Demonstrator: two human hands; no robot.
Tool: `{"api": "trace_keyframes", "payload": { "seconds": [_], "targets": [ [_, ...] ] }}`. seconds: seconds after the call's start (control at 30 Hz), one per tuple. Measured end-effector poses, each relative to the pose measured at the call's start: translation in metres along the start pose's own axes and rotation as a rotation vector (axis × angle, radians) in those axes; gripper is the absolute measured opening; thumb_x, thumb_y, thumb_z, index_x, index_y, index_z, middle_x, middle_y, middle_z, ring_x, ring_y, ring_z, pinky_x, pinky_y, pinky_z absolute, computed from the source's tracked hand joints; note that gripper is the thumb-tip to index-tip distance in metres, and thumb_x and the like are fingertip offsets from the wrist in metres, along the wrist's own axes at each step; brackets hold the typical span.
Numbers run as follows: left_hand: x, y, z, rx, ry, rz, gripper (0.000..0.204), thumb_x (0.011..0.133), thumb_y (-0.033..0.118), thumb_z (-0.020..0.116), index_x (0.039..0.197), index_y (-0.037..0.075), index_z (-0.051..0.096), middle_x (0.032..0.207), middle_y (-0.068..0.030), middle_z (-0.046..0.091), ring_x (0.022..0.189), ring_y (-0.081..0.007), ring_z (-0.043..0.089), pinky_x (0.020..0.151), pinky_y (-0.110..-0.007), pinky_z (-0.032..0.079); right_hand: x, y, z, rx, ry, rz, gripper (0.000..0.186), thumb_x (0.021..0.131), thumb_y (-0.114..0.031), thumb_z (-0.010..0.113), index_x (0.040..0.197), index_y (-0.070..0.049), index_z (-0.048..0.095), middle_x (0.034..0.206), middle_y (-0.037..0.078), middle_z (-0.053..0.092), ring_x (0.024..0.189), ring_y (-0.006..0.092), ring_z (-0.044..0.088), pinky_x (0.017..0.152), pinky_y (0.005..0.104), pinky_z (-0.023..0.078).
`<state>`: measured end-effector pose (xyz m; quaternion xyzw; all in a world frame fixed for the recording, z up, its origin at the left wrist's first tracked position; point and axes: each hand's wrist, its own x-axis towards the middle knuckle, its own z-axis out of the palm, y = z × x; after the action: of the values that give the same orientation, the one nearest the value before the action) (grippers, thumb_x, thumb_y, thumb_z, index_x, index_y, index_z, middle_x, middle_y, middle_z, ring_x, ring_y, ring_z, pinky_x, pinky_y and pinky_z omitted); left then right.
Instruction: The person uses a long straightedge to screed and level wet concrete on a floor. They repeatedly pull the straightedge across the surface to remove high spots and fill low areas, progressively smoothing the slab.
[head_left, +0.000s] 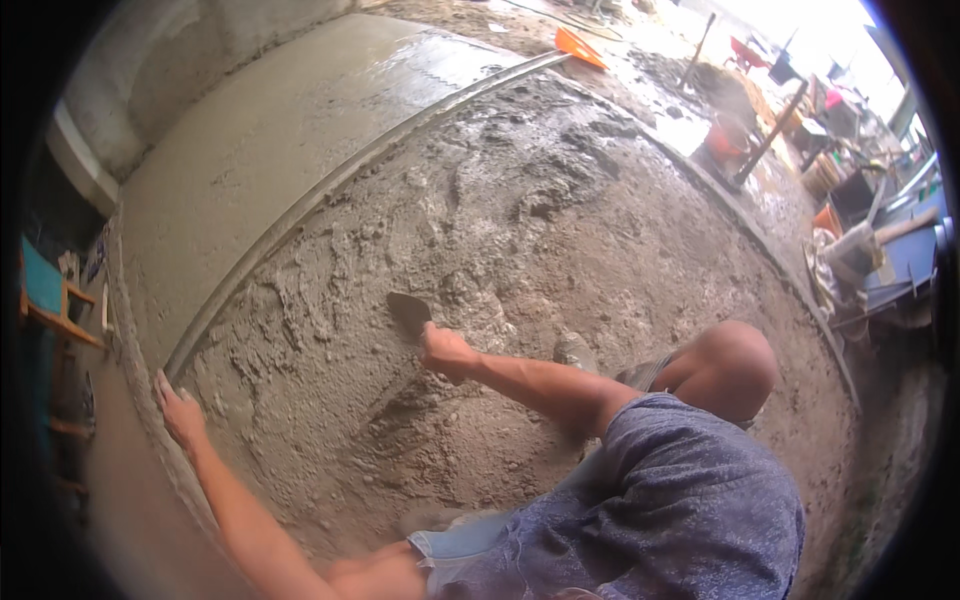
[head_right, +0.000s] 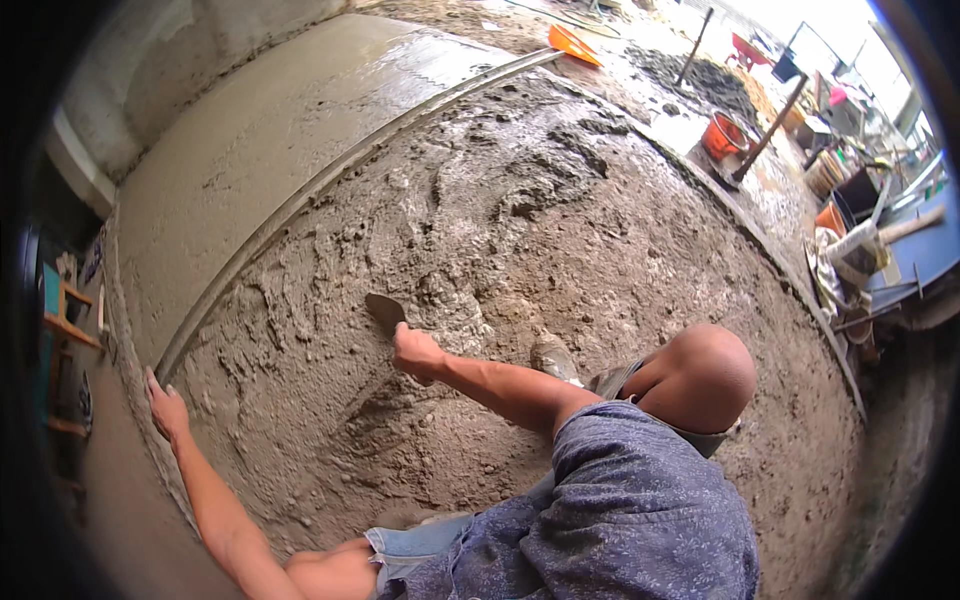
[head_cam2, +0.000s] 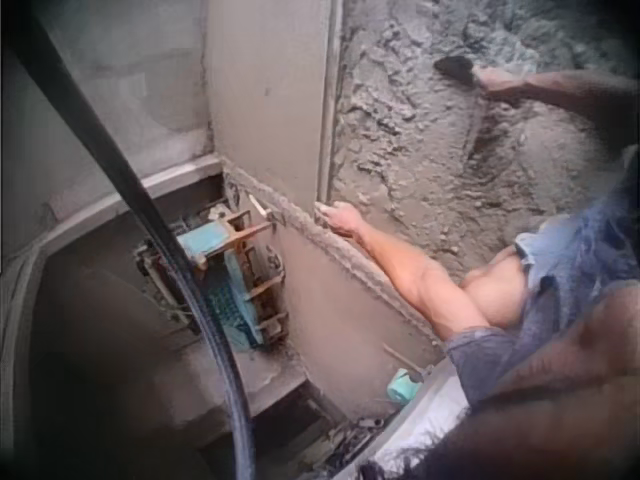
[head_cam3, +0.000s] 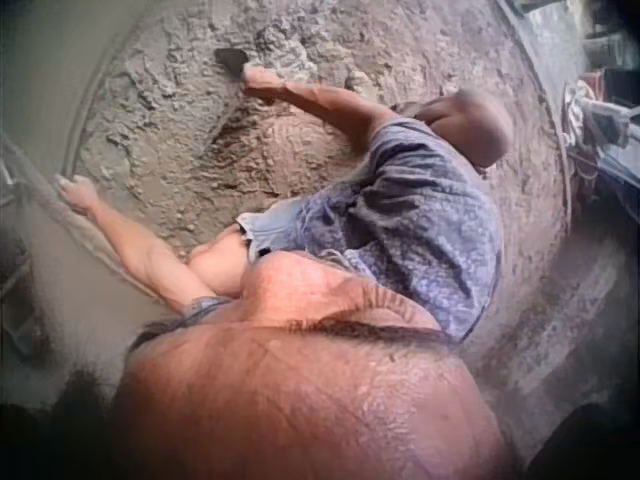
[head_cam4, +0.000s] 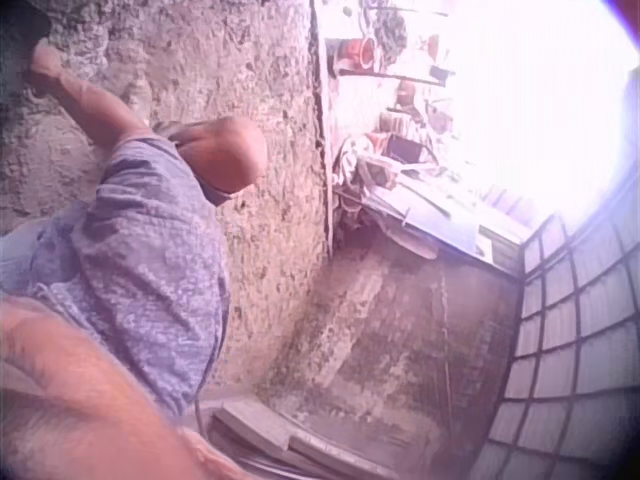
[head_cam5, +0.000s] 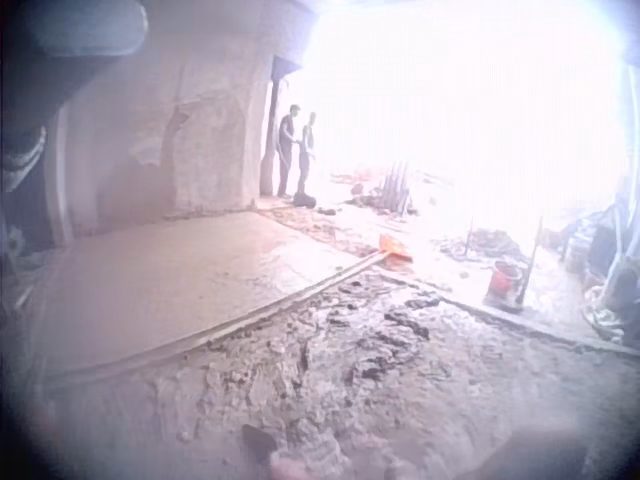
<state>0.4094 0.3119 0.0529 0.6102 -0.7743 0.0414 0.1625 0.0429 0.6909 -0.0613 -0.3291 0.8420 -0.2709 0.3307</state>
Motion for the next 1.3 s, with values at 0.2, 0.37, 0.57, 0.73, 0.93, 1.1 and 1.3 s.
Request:
{"api": "trace_keyframes", "payload": {
  "seconds": [0.2, 0.37, 0.57, 0.73, 0.93, 1.1, 1.3],
  "targets": [
    [-0.004, 0.058, -0.013, 0.083, -0.087, -0.029, 0.063, 0.097, 0.007, 0.055, 0.155, 0.017, 0.032, 0.159, -0.0074, 0.037, 0.137, -0.0326, 0.046, 0.108, -0.045, 0.044, 0.06, 0.106, -0.166, -0.048, 0.145, 0.169, 0.035, 0.089, -0.02, 0.057, 0.114, 0.005, 0.051, 0.098, 0.028, 0.067, 0.092, 0.0462, 0.067, 0.076, 0.053, 0.056],
    [0.018, 0.071, 0.015, 0.031, -0.061, 0.006, 0.069, 0.094, 0.001, 0.055, 0.157, 0.013, 0.03, 0.156, -0.0188, 0.04, 0.137, -0.0383, 0.045, 0.108, -0.045, 0.043, 0.1, 0.203, -0.287, -0.145, 0.212, 0.164, 0.035, 0.088, -0.022, 0.058, 0.109, 0.005, 0.063, 0.093, 0.027, 0.07, 0.087, 0.0396, 0.07, 0.075, 0.0462, 0.059],
    [0.02, 0.043, -0.023, 0.213, -0.03, 0.043, 0.07, 0.089, -0.004, 0.056, 0.154, 0.007, 0.034, 0.155, -0.0231, 0.038, 0.143, -0.0384, 0.037, 0.115, -0.044, 0.038, 0.155, 0.277, -0.41, -0.29, 0.37, 0.191, 0.033, 0.081, -0.022, 0.055, 0.093, 0.003, 0.073, 0.1, 0.026, 0.072, 0.097, 0.0392, 0.07, 0.084, 0.0455, 0.058],
    [-0.012, -0.064, -0.132, 0.391, 0.188, 0.144, 0.075, 0.086, 0.033, 0.074, 0.151, 0.016, 0.04, 0.161, -0.0189, 0.022, 0.138, -0.0413, 0.044, 0.107, -0.056, 0.041, 0.2, 0.279, -0.487, -0.445, 0.287, 0.389, 0.032, 0.081, -0.02, 0.061, 0.107, -0.006, 0.073, 0.111, 0.02, 0.071, 0.107, 0.0345, 0.068, 0.09, 0.0442, 0.056],
    [0.009, -0.066, -0.171, 0.541, 0.085, -0.366, 0.065, 0.089, -0.004, 0.056, 0.151, 0.005, 0.038, 0.154, -0.0232, 0.04, 0.14, -0.0417, 0.039, 0.117, -0.045, 0.035, 0.214, 0.318, -0.496, -0.591, 0.501, 0.245, 0.028, 0.085, -0.023, 0.061, 0.108, -0.006, 0.061, 0.098, 0.021, 0.071, 0.098, 0.0375, 0.069, 0.081, 0.0478, 0.054],
    [0.041, 0.051, -0.138, 0.196, -0.144, -0.402, 0.049, 0.091, 0.001, 0.058, 0.14, 0.001, 0.051, 0.137, -0.023, 0.058, 0.129, -0.0398, 0.054, 0.104, -0.046, 0.045, 0.165, 0.237, -0.44, -0.585, 0.242, 0.215, 0.028, 0.088, -0.018, 0.053, 0.112, -0.004, 0.057, 0.114, 0.023, 0.068, 0.109, 0.0394, 0.065, 0.091, 0.0478, 0.052],
    [0.1, 0.211, -0.03, 0.033, -0.309, -0.164, 0.037, 0.097, 0.013, 0.058, 0.134, 0.007, 0.059, 0.128, -0.0208, 0.065, 0.122, -0.0388, 0.059, 0.099, -0.045, 0.049, 0.066, 0.317, -0.449, -0.649, 0.071, 0.64, 0.044, 0.085, -0.023, 0.06, 0.126, -0.008, 0.061, 0.122, 0.02, 0.068, 0.118, 0.0369, 0.063, 0.098, 0.0453, 0.051]
  ]
}}
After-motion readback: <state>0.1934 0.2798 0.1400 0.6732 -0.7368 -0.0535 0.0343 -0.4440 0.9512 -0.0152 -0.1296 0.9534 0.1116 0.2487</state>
